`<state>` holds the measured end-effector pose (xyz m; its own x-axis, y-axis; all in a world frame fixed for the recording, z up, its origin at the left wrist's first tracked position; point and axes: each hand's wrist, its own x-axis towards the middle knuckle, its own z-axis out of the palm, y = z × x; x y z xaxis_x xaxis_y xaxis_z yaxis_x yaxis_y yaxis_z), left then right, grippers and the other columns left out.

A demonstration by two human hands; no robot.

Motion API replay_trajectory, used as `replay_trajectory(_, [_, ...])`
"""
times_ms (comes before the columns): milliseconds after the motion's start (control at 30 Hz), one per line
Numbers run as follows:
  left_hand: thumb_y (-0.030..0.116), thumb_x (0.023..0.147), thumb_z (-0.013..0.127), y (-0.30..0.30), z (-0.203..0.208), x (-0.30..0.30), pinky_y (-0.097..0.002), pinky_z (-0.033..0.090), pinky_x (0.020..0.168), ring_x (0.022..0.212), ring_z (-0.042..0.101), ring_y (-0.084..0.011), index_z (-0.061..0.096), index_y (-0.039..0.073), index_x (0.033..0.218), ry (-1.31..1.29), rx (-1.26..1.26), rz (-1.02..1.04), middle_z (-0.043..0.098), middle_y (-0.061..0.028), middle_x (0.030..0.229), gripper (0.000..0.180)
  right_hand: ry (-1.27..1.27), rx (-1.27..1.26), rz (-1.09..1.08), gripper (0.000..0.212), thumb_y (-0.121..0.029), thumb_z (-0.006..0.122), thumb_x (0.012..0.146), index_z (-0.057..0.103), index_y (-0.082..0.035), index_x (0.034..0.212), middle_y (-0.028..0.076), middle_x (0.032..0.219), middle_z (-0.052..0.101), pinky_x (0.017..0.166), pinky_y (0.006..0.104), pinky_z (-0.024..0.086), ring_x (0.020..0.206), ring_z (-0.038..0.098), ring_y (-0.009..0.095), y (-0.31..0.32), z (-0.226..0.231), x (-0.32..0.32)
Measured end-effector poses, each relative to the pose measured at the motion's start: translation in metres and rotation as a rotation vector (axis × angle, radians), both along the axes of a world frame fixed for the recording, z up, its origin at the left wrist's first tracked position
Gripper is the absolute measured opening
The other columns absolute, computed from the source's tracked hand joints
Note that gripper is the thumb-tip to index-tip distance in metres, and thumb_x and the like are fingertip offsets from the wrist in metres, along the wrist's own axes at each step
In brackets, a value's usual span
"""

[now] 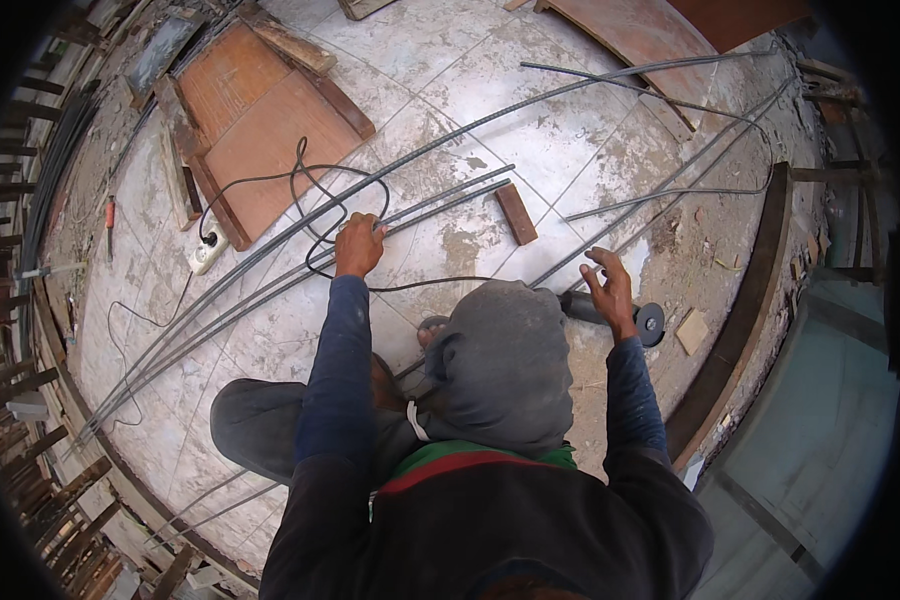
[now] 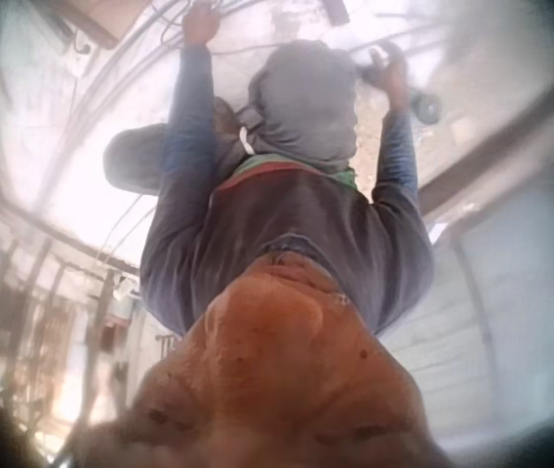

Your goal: The person uses a power grinder to cut metal rods, holding the rod in place by hand and with a small wooden block while aligning the tool and then adjusting the positions of the rods on the floor.

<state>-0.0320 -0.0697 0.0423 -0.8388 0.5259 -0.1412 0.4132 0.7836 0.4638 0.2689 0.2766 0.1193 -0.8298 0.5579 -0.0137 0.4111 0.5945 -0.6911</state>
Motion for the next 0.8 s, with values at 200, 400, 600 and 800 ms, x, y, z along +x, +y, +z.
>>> replay_trajectory(200, [0.033, 0.088, 0.066, -0.016, 0.009, 0.002, -0.0507, 0.044, 0.097, 0.111, 0.061, -0.0313, 0.064, 0.011, 0.117, -0.063, -0.287, 0.038, 0.062, -0.0147, 0.119, 0.036, -0.045, -0.074, 0.284, 0.032, -0.024, 0.069, 0.085, 0.065, -0.003, 0.109, 0.019, 0.116, 0.063, 0.092, 0.0415, 0.048, 0.109, 0.059, 0.038, -0.068, -0.031, -0.029])
replay_trajectory(400, [0.035, 0.088, 0.065, -0.023, 0.066, -0.038, -0.0438, 0.051, 0.083, 0.093, 0.066, -0.0359, 0.069, 0.005, 0.097, -0.35, -0.139, -0.103, 0.069, -0.0168, 0.095, 0.032, -0.014, -0.1, 0.493, 0.032, -0.022, 0.067, 0.085, 0.063, -0.005, 0.112, 0.017, 0.115, 0.061, 0.09, 0.0409, 0.048, 0.11, 0.058, 0.035, -0.095, -0.048, -0.071])
replay_trajectory(600, [0.036, 0.088, 0.065, -0.064, 0.166, -0.084, -0.0474, 0.053, 0.076, 0.085, 0.068, -0.038, 0.071, 0.005, 0.088, 0.083, -0.531, -0.336, 0.07, -0.0189, 0.086, 0.031, -0.077, 0.039, 0.565, 0.028, -0.018, 0.066, 0.086, 0.062, -0.001, 0.108, 0.019, 0.114, 0.063, 0.088, 0.0448, 0.05, 0.108, 0.058, 0.038, -0.136, -0.073, -0.143])
replay_trajectory(800, [0.03, 0.087, 0.066, -0.12, 0.161, -0.06, -0.049, 0.054, 0.072, 0.084, 0.069, -0.0368, 0.071, 0.007, 0.088, 0.04, -0.522, -0.462, 0.07, -0.0172, 0.084, 0.023, 0.019, 0.273, 0.659, 0.032, -0.021, 0.071, 0.082, 0.066, -0.003, 0.108, 0.019, 0.111, 0.064, 0.088, 0.0455, 0.049, 0.105, 0.059, 0.038, -0.141, -0.1, -0.21])
